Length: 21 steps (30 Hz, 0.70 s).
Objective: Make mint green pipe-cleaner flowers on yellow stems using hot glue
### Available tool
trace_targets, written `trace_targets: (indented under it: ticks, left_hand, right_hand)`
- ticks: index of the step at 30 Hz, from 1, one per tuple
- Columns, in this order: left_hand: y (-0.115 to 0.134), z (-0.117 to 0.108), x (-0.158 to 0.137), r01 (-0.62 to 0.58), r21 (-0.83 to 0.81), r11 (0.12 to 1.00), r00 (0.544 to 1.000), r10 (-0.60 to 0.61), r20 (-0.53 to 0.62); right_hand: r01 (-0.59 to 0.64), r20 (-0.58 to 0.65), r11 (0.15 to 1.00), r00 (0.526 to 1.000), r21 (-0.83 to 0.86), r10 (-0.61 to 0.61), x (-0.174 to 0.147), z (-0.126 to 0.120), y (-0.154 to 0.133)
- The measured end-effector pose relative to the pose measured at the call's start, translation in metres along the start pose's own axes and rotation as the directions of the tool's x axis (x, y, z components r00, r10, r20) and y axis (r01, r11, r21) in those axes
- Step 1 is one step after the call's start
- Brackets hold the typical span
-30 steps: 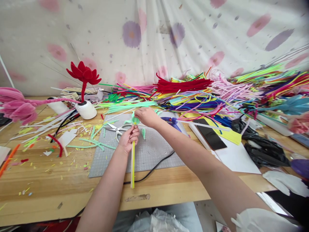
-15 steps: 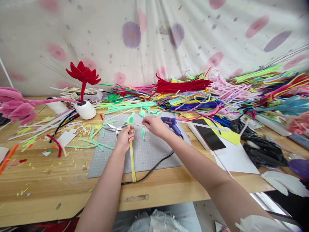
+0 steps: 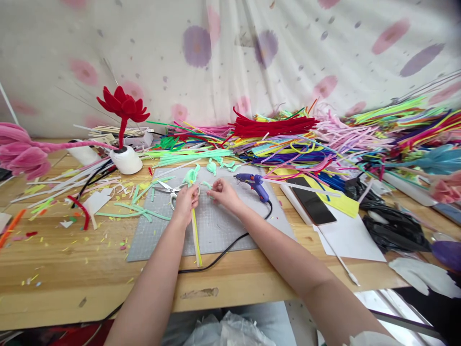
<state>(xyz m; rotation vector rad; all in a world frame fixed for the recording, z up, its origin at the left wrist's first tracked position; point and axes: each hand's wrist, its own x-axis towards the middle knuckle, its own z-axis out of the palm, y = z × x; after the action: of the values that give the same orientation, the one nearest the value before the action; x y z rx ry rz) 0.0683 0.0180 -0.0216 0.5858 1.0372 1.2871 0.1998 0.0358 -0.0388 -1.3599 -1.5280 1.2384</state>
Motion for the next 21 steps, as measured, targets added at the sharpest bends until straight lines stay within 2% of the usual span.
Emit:
trace_targets:
  ticks: [1, 3, 7, 11, 15, 21]
  left_hand:
    - [0.000, 0.001, 0.000, -0.034, 0.029, 0.999, 0.999, 0.035, -0.027]
    - [-0.002, 0.002, -0.001, -0.071, 0.083, 0.994, 0.996, 0.076, -0.053]
    - [-0.006, 0.002, -0.001, -0.093, 0.170, 0.981, 0.994, 0.102, -0.044]
    - [-0.007, 0.001, 0.001, -0.147, 0.234, 0.961, 0.979, 0.176, -0.106]
    - [-0.008, -0.001, 0.003, -0.182, 0.204, 0.962, 0.966, 0.214, -0.147]
    - [-0.011, -0.004, 0.008, -0.195, 0.209, 0.958, 0.958, 0.232, -0.167]
  right_hand:
    - [-0.031, 0.054, 0.990, 0.998, 0.140, 0.024, 0.000, -0.001, -0.001]
    - [-0.075, 0.152, 0.947, 0.988, 0.313, 0.028, -0.001, -0.002, -0.003]
    - [-0.098, 0.242, 0.909, 0.970, 0.405, -0.003, -0.004, 0.000, -0.006]
    - [-0.117, 0.261, 0.913, 0.965, 0.391, 0.011, -0.003, 0.004, -0.005]
    - [-0.133, 0.280, 0.929, 0.959, 0.347, 0.033, 0.001, 0.005, 0.001]
    - [-0.043, 0.220, 0.979, 0.976, 0.199, -0.002, 0.001, 0.006, 0.004]
